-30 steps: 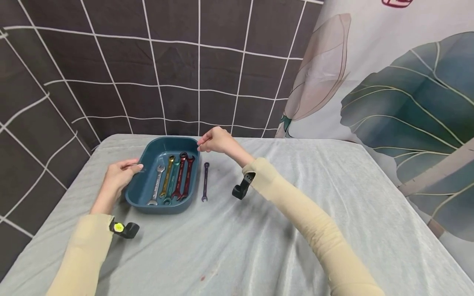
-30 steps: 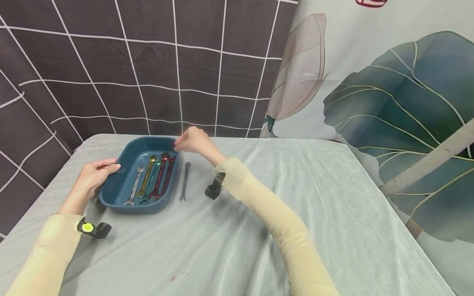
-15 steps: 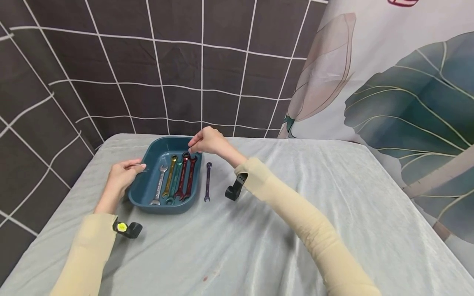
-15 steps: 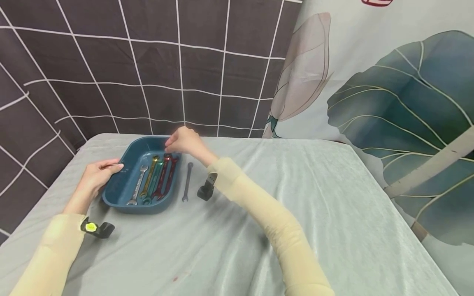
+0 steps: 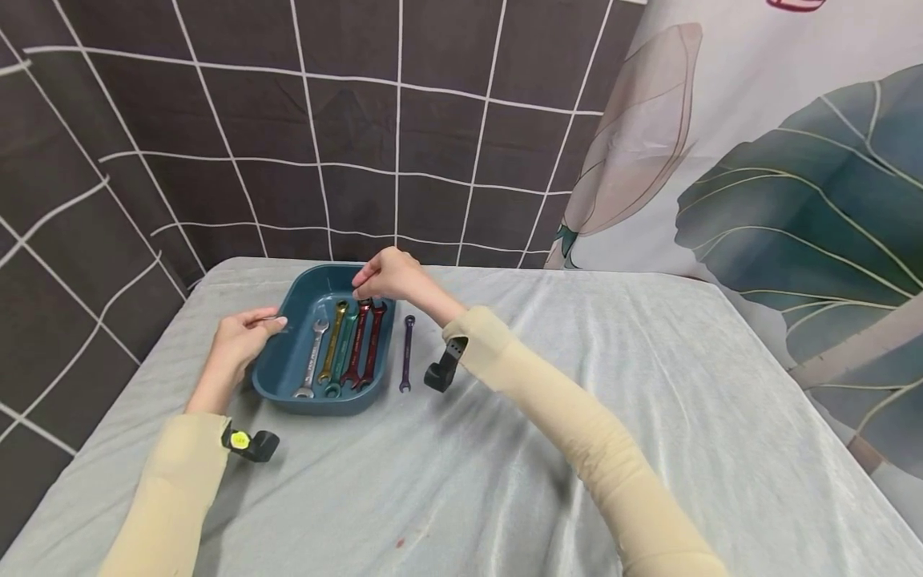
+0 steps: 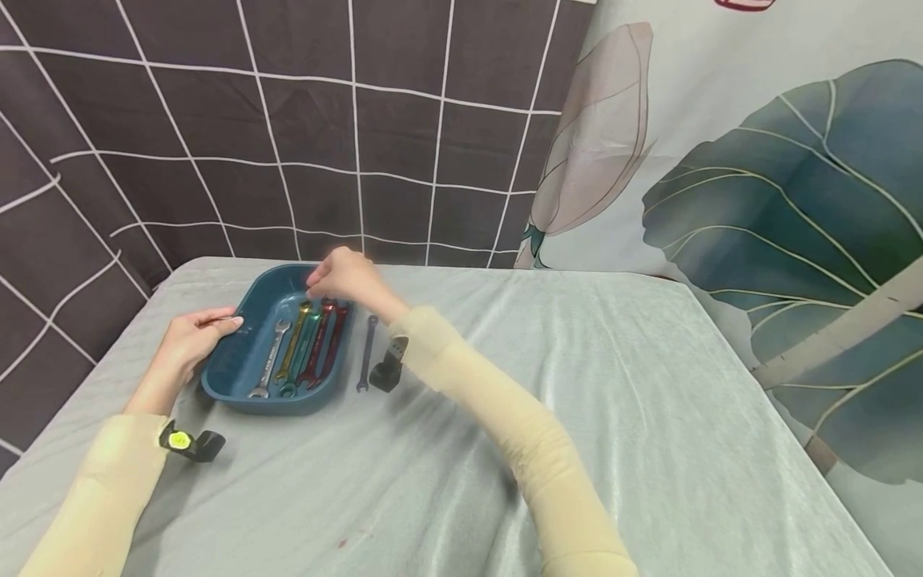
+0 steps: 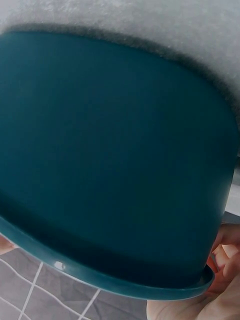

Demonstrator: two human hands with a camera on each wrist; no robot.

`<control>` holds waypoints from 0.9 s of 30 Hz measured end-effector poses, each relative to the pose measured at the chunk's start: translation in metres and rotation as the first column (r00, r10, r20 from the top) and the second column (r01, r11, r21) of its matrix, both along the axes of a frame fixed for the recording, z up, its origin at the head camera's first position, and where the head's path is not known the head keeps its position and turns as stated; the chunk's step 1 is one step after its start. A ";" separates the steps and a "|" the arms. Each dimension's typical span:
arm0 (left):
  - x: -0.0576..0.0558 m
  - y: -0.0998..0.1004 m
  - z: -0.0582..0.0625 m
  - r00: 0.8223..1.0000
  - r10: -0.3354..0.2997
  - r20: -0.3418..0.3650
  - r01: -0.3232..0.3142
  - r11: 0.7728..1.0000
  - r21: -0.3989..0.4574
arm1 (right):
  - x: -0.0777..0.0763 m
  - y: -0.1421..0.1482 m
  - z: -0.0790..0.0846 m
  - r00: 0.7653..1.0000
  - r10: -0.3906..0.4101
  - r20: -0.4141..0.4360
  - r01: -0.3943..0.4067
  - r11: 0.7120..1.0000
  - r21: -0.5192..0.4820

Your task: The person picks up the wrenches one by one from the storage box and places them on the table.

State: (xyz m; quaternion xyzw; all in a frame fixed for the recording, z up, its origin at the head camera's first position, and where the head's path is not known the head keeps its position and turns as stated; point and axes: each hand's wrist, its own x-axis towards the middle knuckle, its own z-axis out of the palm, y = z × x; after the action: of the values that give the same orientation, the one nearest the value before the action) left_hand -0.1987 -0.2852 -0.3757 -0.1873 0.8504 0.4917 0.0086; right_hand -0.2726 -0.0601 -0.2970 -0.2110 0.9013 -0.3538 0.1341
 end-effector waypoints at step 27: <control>0.002 0.002 0.002 1.000 0.011 -0.018 -0.011 0.999 0.046 | -0.011 -0.039 -0.016 0.997 -0.015 0.077 0.011 0.999 0.049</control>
State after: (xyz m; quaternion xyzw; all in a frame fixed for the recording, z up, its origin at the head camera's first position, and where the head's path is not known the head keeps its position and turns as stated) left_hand -0.1969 -0.2829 -0.3734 -0.1872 0.8379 0.5128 0.0024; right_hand -0.2837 -0.0995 -0.3127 -0.1879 0.9050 -0.3408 0.1718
